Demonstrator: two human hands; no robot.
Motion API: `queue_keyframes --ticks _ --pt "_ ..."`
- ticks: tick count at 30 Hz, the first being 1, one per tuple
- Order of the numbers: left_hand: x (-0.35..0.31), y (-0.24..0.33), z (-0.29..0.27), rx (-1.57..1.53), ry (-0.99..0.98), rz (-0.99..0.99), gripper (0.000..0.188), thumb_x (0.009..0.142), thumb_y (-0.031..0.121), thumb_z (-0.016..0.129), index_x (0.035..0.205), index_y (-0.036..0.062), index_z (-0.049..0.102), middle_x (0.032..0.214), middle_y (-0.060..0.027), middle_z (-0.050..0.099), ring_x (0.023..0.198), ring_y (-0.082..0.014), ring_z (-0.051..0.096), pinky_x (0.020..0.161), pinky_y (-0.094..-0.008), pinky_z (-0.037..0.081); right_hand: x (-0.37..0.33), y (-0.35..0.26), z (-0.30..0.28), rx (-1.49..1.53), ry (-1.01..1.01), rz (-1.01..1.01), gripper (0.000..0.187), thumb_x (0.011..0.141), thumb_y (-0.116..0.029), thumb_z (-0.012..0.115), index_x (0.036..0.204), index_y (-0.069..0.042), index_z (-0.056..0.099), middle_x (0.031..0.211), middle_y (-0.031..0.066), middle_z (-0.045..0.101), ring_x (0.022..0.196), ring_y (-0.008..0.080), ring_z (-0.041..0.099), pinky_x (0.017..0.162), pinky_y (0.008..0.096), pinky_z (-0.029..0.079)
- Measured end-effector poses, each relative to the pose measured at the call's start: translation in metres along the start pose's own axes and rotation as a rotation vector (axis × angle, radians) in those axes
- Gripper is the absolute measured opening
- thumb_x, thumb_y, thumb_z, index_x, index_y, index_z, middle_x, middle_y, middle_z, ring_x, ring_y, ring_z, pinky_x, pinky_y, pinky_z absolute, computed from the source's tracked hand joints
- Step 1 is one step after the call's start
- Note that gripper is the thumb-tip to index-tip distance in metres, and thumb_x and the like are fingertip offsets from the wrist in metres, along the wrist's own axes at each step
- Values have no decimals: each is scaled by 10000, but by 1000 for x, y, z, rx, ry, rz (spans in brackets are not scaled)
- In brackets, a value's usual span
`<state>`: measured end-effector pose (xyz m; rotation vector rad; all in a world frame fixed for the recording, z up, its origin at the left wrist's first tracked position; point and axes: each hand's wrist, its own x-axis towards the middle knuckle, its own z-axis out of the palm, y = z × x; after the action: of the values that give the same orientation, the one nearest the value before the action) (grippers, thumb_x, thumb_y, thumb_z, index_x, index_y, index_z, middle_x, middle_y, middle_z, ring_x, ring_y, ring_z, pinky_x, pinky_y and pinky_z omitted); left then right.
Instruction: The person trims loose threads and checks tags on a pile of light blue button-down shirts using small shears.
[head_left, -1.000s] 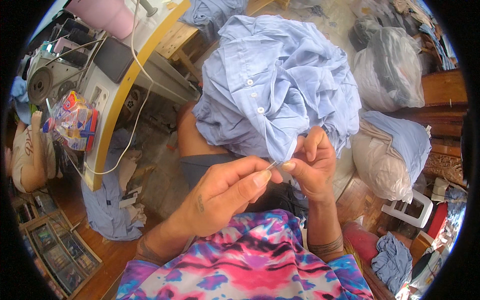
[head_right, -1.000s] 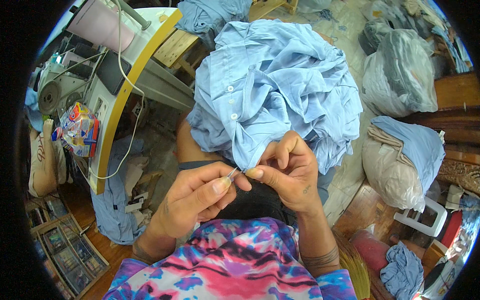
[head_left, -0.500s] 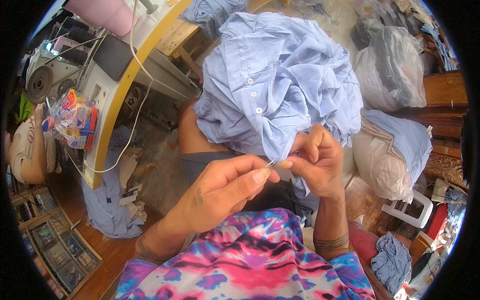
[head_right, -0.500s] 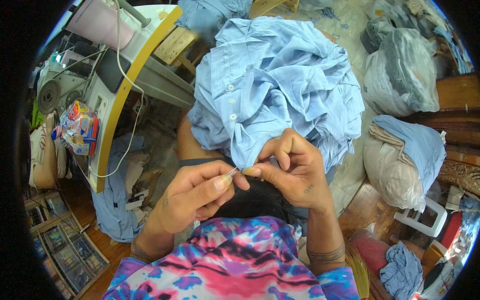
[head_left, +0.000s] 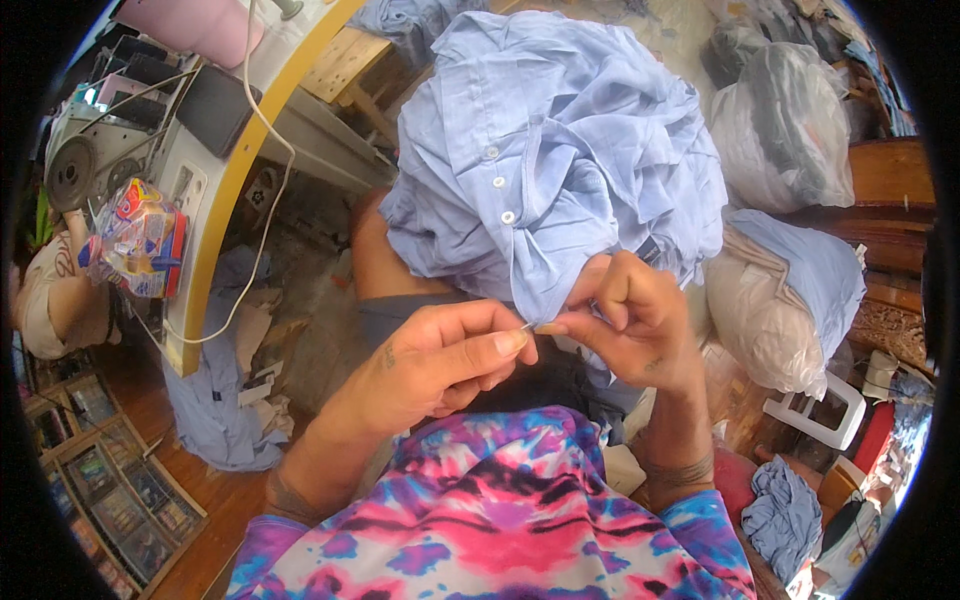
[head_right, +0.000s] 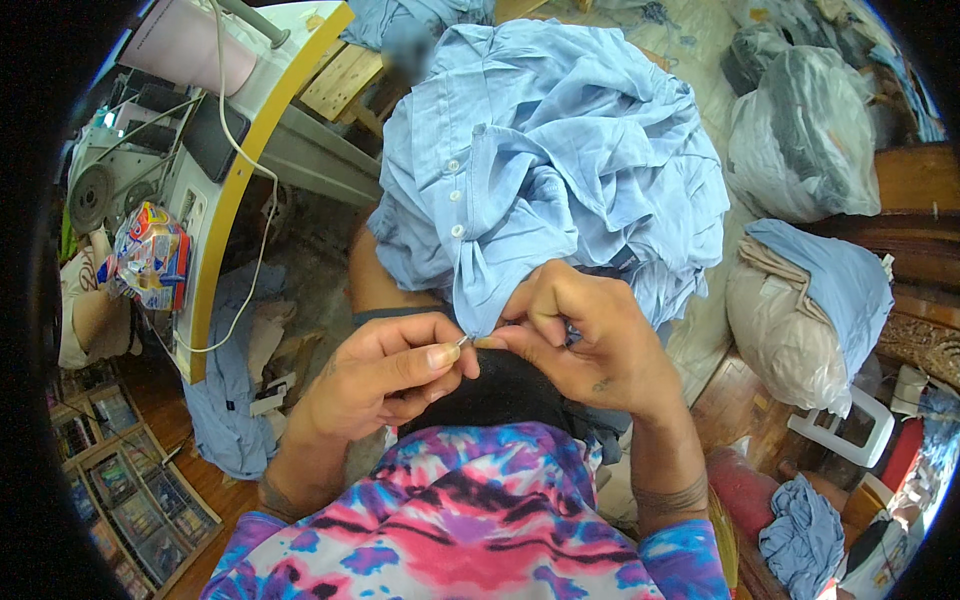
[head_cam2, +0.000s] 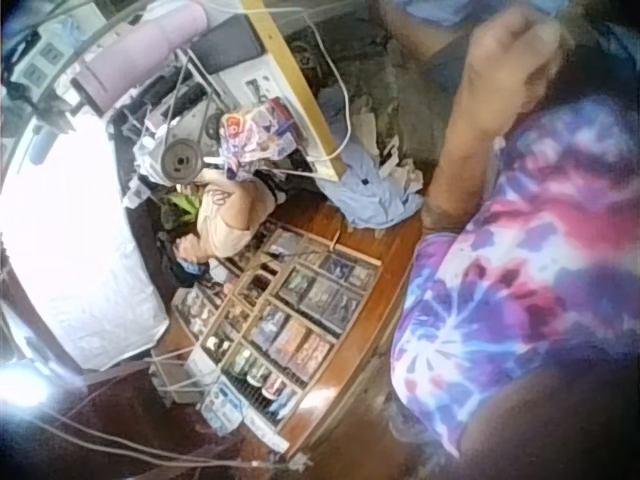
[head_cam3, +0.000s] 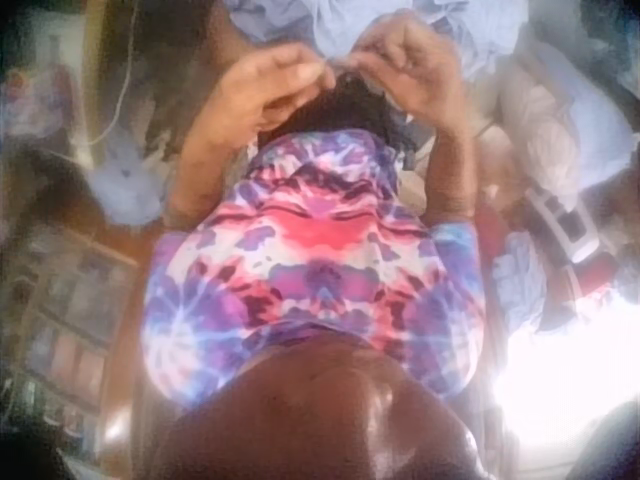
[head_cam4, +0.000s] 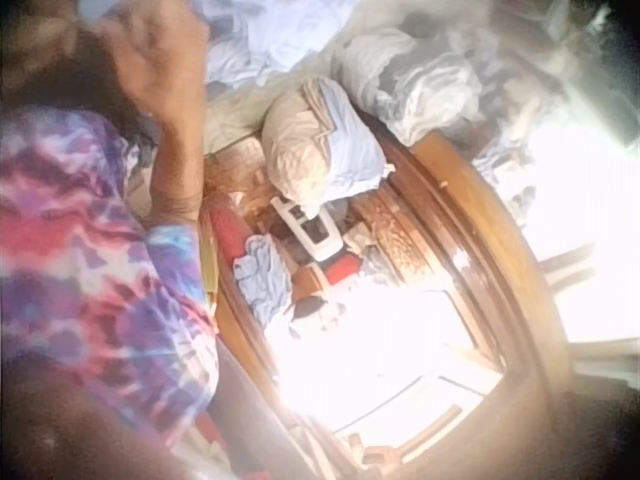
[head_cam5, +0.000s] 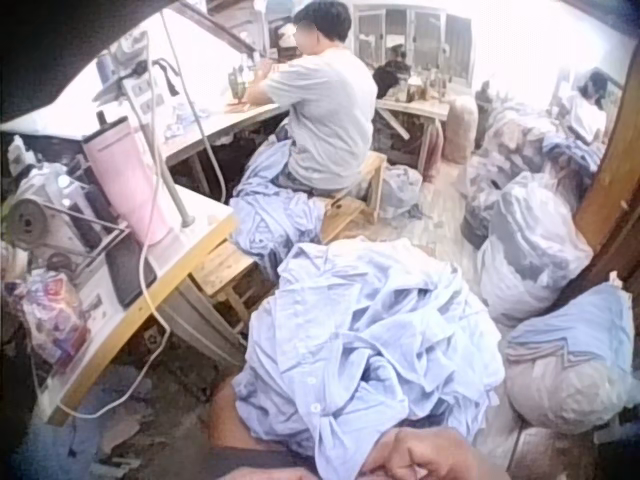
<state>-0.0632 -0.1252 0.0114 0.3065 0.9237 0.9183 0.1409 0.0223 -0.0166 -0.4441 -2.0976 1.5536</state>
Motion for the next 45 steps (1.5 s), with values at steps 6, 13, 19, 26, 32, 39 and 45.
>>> queue_keyframes --ticks 6,13,19,26,32,39,45 --pt "-3 -1 -3 9 14 -21 301 1067 270 589 1087 -29 622 760 -7 522 500 2 318 432 -182 209 16 -6 -9 -85 -167 -75 401 840 -12 798 797 -78 404 805 91 653 657 314 593 576 370 434" --pt "-6 2 -5 -3 -7 -71 274 1070 255 583 1078 -17 607 751 -7 514 468 0 297 410 -193 192 28 -13 -17 -134 -328 -155 328 840 -31 772 836 -55 444 762 96 527 679 338 553 601 410 432" --pt "-5 -12 -12 -168 -43 -113 244 1076 230 564 1085 -13 588 750 -2 478 469 -10 287 403 -198 197 28 -13 -13 -158 -370 -187 279 857 -18 755 868 -47 477 772 109 517 706 351 573 622 388 451" --pt "-2 -19 -19 -151 97 185 258 1087 279 560 1117 25 601 756 30 479 489 -4 315 416 -185 219 -11 10 10 198 -71 158 235 880 36 783 1015 -38 606 994 84 686 892 155 682 755 291 518" --pt "35 -16 -1 344 260 346 264 954 282 765 1055 68 649 628 90 468 484 -20 398 419 -225 270 -37 10 36 473 230 319 312 918 10 764 1216 2 673 1126 84 701 1001 138 673 887 301 547" --pt "27 5 -2 491 287 614 220 874 97 811 800 52 610 641 61 489 538 -15 408 465 -223 293 -26 -13 40 435 256 298 213 1003 -14 671 1212 -7 707 1030 52 698 909 117 670 832 268 542" --pt "38 21 1 675 354 638 157 870 31 800 852 33 643 689 42 527 589 -7 421 503 -223 320 -27 10 44 1019 429 437 194 988 -67 715 1164 7 684 1075 85 729 963 156 712 832 298 588"
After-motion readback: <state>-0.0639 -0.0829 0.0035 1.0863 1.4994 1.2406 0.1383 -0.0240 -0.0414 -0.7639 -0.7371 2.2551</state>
